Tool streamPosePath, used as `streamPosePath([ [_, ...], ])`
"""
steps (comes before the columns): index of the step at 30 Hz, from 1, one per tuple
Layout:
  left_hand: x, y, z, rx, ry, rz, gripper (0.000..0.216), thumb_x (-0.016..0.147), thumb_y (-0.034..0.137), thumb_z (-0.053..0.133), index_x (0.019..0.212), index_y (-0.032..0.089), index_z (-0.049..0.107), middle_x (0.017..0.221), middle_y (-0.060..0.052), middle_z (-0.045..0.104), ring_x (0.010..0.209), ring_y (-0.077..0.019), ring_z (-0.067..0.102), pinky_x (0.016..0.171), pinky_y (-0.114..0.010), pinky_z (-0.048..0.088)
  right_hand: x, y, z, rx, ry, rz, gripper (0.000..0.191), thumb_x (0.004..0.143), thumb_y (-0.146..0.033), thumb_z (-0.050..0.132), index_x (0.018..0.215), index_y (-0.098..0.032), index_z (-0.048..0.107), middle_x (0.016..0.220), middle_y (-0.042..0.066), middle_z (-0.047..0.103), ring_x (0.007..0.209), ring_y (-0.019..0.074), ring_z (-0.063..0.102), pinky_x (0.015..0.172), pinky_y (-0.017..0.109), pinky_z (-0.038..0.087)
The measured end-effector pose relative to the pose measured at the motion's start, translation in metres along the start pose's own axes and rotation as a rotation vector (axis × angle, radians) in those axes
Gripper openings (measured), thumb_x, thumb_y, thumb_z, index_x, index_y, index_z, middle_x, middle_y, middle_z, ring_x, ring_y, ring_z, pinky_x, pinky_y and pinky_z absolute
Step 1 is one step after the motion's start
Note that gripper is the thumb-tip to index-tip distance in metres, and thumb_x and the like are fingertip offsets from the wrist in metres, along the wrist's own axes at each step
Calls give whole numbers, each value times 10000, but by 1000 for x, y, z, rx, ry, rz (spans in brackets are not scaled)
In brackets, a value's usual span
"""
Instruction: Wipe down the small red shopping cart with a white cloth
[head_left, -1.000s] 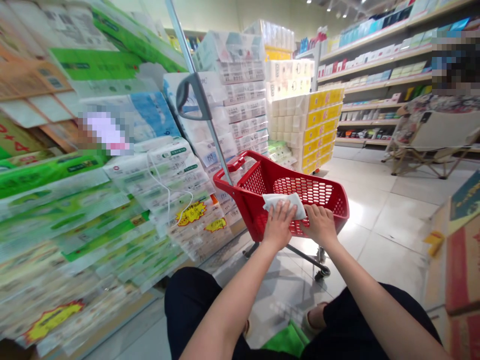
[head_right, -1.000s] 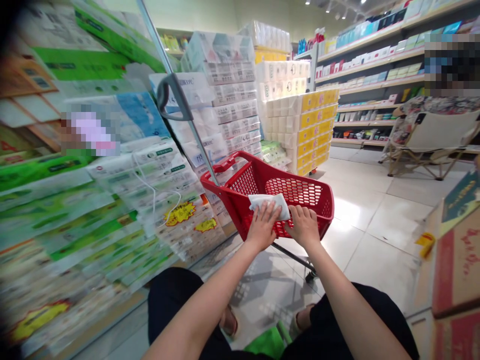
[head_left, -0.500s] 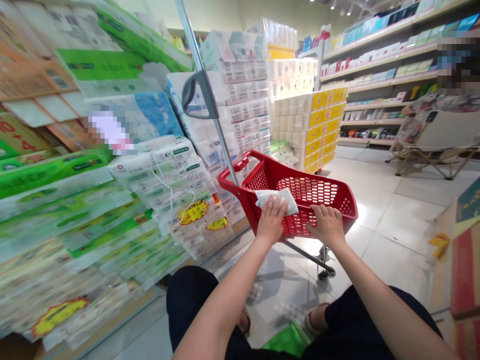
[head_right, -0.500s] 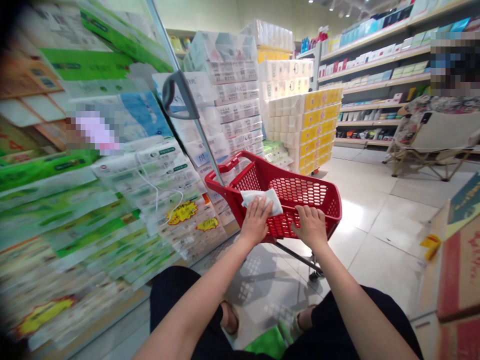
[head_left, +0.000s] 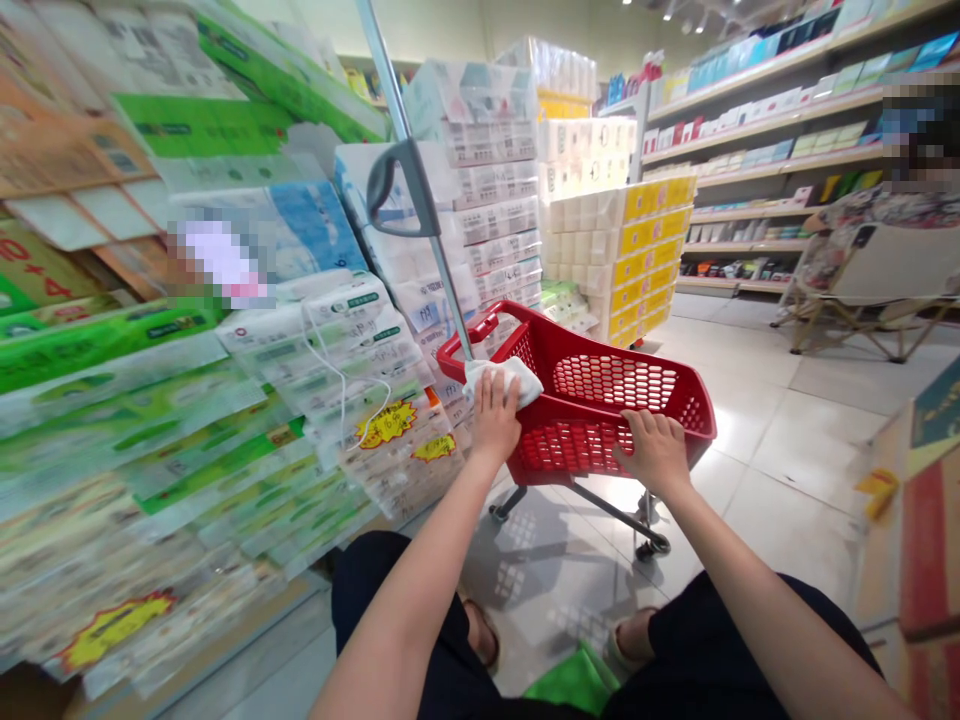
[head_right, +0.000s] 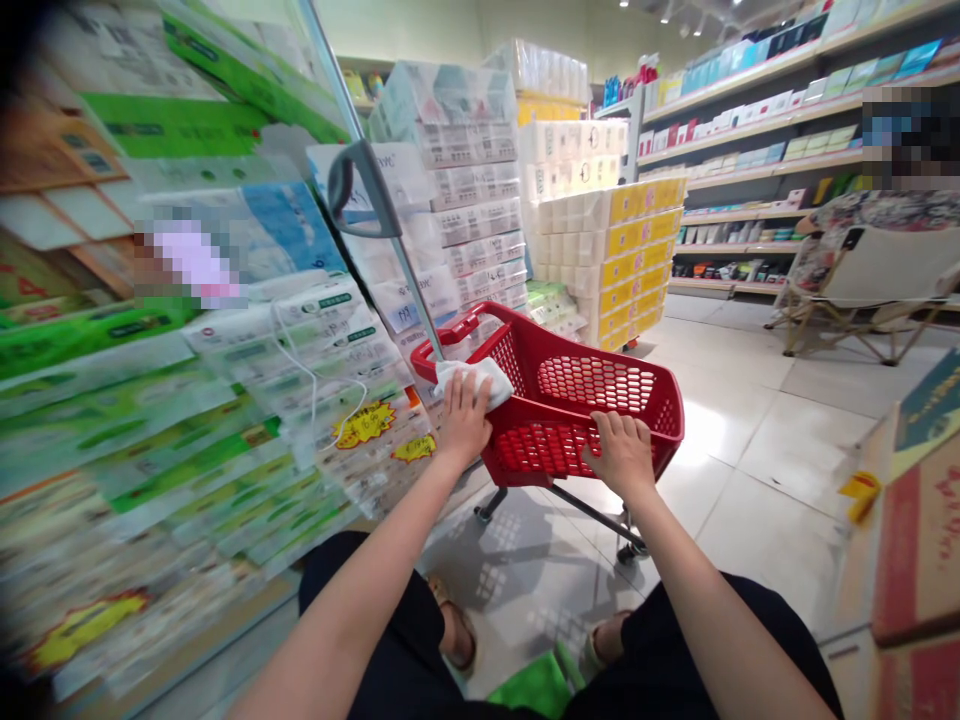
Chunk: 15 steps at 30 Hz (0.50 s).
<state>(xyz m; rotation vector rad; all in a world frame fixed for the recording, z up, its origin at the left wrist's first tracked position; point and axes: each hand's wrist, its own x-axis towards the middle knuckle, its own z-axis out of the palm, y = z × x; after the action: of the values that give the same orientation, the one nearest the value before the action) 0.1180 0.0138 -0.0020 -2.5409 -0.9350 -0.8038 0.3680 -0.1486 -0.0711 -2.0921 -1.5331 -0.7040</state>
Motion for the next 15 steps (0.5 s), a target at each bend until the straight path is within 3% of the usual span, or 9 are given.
streamPosePath([
  [4, -10, 37, 14, -72, -48, 134, 859, 735, 178, 597, 1521, 179, 251, 1612, -115, 175, 1496, -352, 45, 1210, -572, 118, 0, -3, -1, 4, 11, 8, 520, 799, -375, 550, 1291, -227, 470, 1067, 103, 595, 979, 295, 474, 951, 468, 292],
  [6, -11, 40, 16, -87, -71, 207, 854, 747, 163, 570, 1531, 218, 236, 1613, -82, 190, 1498, -330, 66, 1210, -553, 143, -1, -1, -2, 10, 0, -8, 532, 803, -368, 545, 1311, -237, 457, 1082, 99, 596, 978, 293, 475, 946, 466, 296],
  [10, -7, 11, 9, -63, -89, 265, 857, 752, 84, 505, 1535, 288, 224, 1617, -11, 195, 1502, -254, 111, 1217, -463, 192, -2, 4, -2, 4, -37, -34, 529, 814, -353, 533, 1321, -235, 442, 1096, 90, 594, 978, 282, 474, 940, 452, 302],
  [15, -2, -22, -2, -19, -36, 91, 892, 728, 62, 524, 1534, 296, 222, 1628, -15, 146, 1503, -271, 97, 1210, -490, 204, -3, 2, -1, -14, -35, -36, 510, 823, -332, 525, 1315, -217, 452, 1071, 92, 595, 971, 278, 472, 936, 447, 300],
])
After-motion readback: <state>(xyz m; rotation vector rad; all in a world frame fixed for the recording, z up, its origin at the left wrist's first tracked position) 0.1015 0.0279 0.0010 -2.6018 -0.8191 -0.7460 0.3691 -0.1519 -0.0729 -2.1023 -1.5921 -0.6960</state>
